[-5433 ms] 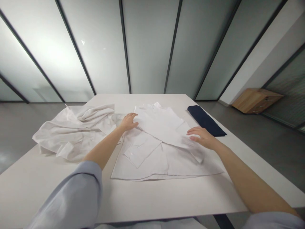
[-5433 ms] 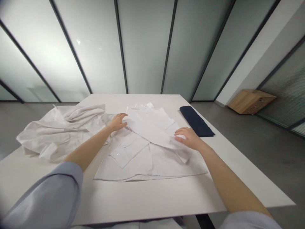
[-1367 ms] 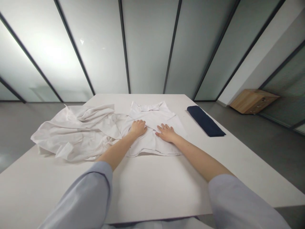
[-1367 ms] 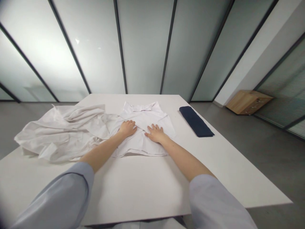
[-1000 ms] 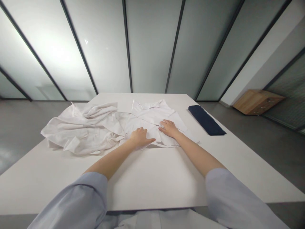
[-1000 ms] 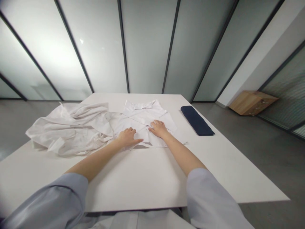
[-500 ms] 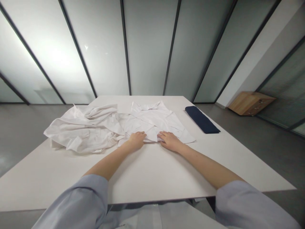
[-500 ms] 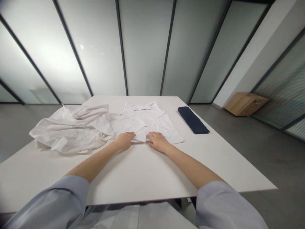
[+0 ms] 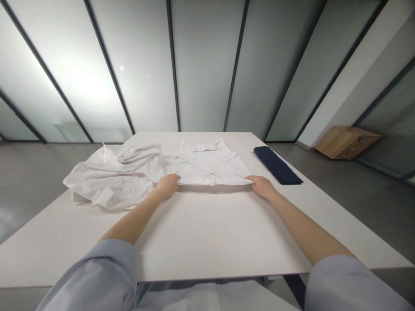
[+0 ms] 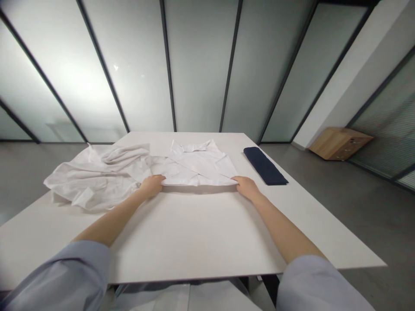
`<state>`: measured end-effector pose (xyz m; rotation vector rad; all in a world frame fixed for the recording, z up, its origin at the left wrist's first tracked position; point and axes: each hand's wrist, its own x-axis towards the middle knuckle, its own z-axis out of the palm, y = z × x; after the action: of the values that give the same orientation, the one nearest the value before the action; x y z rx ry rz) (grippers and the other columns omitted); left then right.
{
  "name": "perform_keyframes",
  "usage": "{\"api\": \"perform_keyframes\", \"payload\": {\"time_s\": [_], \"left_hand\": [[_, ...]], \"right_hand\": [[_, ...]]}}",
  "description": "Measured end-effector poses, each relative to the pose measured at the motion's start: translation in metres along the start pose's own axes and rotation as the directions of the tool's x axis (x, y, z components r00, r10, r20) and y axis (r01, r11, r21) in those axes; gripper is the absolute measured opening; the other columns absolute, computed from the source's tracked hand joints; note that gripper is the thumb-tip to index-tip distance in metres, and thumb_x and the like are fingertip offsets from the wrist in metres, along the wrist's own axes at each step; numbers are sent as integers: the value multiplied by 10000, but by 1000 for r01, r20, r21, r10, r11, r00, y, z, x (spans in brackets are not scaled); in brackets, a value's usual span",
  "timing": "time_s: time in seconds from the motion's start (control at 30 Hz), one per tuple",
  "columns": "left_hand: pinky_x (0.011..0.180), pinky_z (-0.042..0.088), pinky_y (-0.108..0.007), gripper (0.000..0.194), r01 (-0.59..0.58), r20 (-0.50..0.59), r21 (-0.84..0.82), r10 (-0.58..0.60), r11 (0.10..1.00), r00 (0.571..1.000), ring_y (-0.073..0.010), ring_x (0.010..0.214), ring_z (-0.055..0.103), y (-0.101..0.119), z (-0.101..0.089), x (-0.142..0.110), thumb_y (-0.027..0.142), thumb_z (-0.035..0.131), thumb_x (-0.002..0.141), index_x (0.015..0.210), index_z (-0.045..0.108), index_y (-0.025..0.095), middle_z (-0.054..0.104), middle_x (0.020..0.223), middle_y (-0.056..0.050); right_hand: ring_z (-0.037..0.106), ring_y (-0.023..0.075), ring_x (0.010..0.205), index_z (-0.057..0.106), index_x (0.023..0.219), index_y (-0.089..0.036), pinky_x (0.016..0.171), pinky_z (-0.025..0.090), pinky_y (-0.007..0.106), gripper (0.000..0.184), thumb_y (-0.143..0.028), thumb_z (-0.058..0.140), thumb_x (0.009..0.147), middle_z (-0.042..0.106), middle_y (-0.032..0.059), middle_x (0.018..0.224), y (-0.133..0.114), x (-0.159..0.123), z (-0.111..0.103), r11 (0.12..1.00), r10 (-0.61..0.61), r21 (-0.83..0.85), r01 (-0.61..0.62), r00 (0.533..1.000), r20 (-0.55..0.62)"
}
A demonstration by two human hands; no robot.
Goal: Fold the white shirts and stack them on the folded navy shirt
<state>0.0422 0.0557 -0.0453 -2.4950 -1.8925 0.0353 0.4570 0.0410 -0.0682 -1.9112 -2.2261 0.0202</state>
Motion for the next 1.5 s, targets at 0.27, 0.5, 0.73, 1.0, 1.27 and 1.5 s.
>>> {"api": "perform_keyframes", "payload": {"time_s": [0.27,0.5,0.73,1.0,1.27,1.5], "left_hand": [[854,485,-267,361,-312,95,-423,383,851,919,-228,980,639,-32,-72,-22,205,494,741,1042,693,196,704,1074,-36],[814,488,-260,378,-183,98,-476,259,860,961,-237,940,624,-61,-130,23,480,608,708,955,722,216,703,1006,-14],[933,449,-359,489,266,-152,-227,-303,937,941,-293,1112,575,-32,-94,107,242,543,752,1226,599,140,641,1186,-139],[951,430,-430,487,61,-108,-95,-71,994,992,-315,1220,471,47,-27,76,443,460,861,1254,536,167,554,1294,-155],[1025,353,-492,602,-53,20,-32,54,998,998,-317,1284,439,44,15,48,588,341,895,1330,487,198,483,1402,-150],[1066,313,-454,594,83,-263,-185,-131,979,956,-329,1329,390,28,23,68,472,508,850,1352,461,158,435,1444,-183]], "right_hand": [[631,217,754,696,851,-183,651,470,270,251,-224,518,679,710,44,838,21,-35,-71,937,3,349,27,996,-87],[622,230,795,704,891,-176,670,482,289,331,-430,638,689,700,44,868,30,7,-134,830,65,553,-71,997,31],[608,270,1024,662,1125,-130,846,463,331,439,-396,627,778,679,112,1102,16,104,-85,914,368,211,-345,927,-76],[504,300,1208,523,1333,-190,992,390,424,498,-422,465,896,551,137,1340,-48,91,-19,984,174,-15,-176,979,-110],[230,371,1403,351,1471,-260,1082,186,620,666,-628,288,920,263,113,1560,-78,47,29,995,78,-73,-64,973,215],[239,363,1399,372,1460,-240,1075,193,625,654,-610,286,928,269,126,1556,-65,78,33,992,117,-71,-106,980,160]]}}
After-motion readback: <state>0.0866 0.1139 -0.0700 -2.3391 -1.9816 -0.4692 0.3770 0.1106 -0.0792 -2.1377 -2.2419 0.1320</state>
